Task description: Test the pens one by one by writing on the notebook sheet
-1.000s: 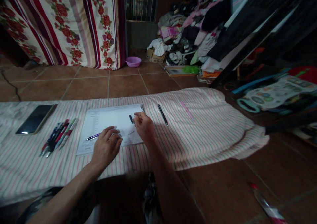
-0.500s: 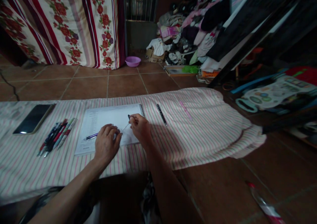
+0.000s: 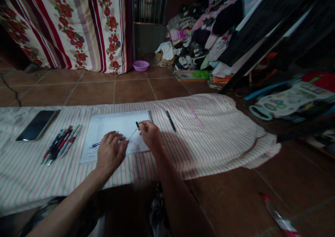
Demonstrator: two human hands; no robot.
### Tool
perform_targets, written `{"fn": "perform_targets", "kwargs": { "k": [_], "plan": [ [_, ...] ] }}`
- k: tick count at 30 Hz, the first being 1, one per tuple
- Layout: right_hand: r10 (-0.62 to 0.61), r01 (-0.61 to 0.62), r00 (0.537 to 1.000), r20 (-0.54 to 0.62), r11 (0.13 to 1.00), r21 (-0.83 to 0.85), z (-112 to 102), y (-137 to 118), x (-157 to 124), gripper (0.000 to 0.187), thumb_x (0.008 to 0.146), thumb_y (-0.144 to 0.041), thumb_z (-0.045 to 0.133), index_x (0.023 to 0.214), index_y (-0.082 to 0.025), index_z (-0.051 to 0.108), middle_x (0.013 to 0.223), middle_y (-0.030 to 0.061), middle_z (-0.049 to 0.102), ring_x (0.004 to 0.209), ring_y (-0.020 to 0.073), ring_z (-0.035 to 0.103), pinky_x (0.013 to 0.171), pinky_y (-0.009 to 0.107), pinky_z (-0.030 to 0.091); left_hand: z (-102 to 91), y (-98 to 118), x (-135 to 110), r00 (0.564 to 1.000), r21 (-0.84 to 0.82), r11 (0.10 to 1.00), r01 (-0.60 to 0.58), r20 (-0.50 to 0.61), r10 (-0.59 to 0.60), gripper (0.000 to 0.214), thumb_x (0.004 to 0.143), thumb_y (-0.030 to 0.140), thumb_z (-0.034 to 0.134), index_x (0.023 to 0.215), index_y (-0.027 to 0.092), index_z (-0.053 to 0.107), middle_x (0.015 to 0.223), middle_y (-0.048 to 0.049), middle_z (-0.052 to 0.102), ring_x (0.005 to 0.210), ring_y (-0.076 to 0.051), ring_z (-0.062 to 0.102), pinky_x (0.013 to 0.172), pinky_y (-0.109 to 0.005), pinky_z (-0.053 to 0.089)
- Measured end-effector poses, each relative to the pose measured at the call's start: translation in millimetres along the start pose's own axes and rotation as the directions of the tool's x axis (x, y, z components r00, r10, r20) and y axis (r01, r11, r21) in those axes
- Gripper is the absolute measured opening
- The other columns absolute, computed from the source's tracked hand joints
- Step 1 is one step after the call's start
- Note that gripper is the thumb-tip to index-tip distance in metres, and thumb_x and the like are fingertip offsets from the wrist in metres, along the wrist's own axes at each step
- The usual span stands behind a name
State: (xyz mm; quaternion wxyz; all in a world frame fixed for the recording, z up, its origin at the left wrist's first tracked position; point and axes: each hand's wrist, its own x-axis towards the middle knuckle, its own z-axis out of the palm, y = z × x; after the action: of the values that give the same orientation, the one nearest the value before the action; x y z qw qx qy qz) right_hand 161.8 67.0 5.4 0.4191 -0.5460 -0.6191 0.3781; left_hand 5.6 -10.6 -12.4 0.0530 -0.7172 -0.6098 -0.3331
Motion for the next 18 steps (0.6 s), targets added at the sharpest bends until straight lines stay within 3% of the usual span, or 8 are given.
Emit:
{"fn": "perform_targets", "kwargs": {
  "k": [11,18],
  "plan": [
    [0.009,-0.009,1.000,0.002,0.999,0.031,0,0,1,0.021,0.078,-0.031,0.046,0.083,-0.016,0.060,0.066,0.0018,0.066,0.048,0.0088,0.059,0.041,0.016,0.041,-27.5,-35,-8,1.000,0.083,0.996,0.016,-0.020,-0.014,0.021,0.080,0.024,0.050,0.096,0.016,0.061,0.097,-0.0102,0.062,0.108,-0.029,0.048,0.091,-0.049,0.044],
    [0.035,-0.035,0.999,-0.008,0.999,0.027,7,-5,-1,0.021,0.076,-0.031,0.048,0.083,-0.016,0.061,0.067,0.0029,0.066,0.050,0.0097,0.059,0.040,0.016,0.041,-31.2,-51,-20,0.997,0.094,0.994,0.063,-0.047,-0.059,0.020,0.080,0.022,0.050,0.095,0.019,0.063,0.096,-0.0113,0.061,0.100,-0.029,0.050,0.086,-0.048,0.045]
  ]
}}
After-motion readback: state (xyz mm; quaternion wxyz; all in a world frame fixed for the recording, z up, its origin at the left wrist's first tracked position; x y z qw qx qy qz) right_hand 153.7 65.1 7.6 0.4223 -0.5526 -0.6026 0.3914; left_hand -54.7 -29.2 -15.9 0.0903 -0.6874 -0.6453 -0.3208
